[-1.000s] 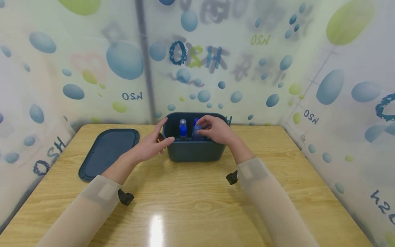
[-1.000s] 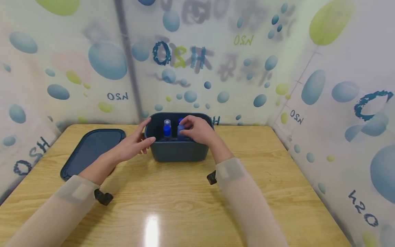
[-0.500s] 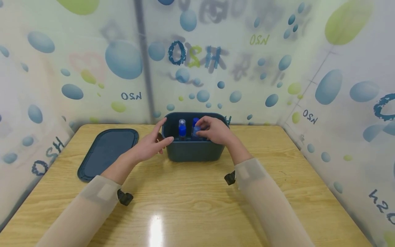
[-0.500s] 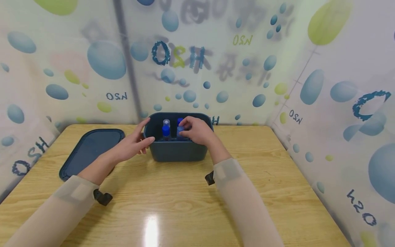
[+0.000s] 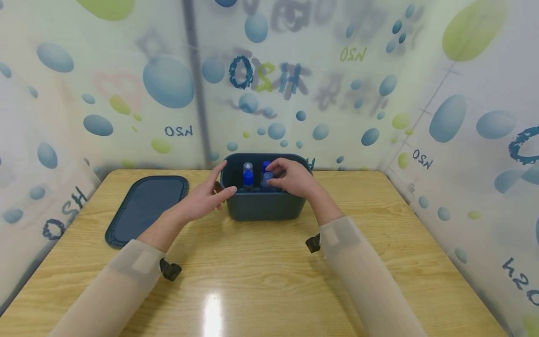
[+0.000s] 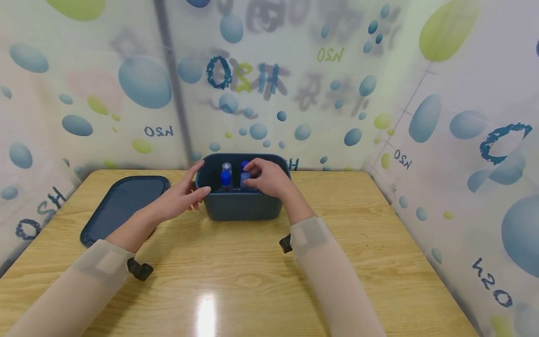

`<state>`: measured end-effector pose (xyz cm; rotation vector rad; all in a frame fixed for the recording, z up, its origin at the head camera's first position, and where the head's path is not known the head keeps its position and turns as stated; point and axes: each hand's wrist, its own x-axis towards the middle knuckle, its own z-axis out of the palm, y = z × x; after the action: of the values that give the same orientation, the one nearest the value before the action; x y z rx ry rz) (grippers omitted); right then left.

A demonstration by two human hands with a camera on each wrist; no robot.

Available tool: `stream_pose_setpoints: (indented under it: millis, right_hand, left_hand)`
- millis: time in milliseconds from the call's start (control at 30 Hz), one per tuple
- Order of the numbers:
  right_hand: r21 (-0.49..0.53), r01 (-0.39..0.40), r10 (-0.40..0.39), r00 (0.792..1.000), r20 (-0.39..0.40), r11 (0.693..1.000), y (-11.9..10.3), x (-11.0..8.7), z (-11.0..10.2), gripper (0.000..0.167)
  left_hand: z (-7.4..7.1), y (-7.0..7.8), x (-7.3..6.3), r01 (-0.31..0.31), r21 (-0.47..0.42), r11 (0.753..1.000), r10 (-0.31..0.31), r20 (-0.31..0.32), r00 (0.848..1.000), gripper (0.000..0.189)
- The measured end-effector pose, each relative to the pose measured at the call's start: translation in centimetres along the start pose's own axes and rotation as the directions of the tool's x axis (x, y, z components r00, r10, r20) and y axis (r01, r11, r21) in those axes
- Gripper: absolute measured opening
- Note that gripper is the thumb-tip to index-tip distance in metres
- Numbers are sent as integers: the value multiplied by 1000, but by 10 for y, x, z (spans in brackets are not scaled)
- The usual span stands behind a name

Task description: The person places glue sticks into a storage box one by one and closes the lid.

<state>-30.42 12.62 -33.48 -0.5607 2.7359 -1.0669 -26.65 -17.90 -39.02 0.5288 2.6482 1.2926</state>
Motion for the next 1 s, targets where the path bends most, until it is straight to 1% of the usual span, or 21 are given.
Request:
stream_pose_setpoints:
  millis: [133,200,333,467,567,700,833,1000]
  right_hand:
    - [18,15,-15,1000,-23,1000,1,-1,0,35]
    - [40,20,-18,999,-48,999,1,-3,0,35]
    - [116,40,-25,992,-125,992,2,-5,1,30]
    - [170,92,-52,973,-223,981,3,-6,2,23]
    - [148,124,-80,959,-274,981,3,-6,1,20]
    - [105,143,-106,949,-296,984,5,-8,-2,21]
    - [77,154,-125,946,-300,985,13,-13,-10,24]
    - [31,129,-113,945,-306,991,30,-24,-23,28]
  left_hand:
    - [0,0,0,3,0,1000,-3,-1,1000,93]
    - [0,0,0,4,0,1000,-4,0,1000,93]
    - [-1,0,-1,4,-1,1000,-4,-1,1000,92]
    - [-1,1,-1,1,0,1000,-1,0,1000,93]
    - [0,1,-1,3,1,1000,-3,1,1000,93]
    - [0,0,-1,0,3,1000,0,2,1000,92]
    - [0,-1,0,-4,6,1000,4,3,1000,92]
    - [0,-2,0,-2,7,1000,2,0,1000,93]
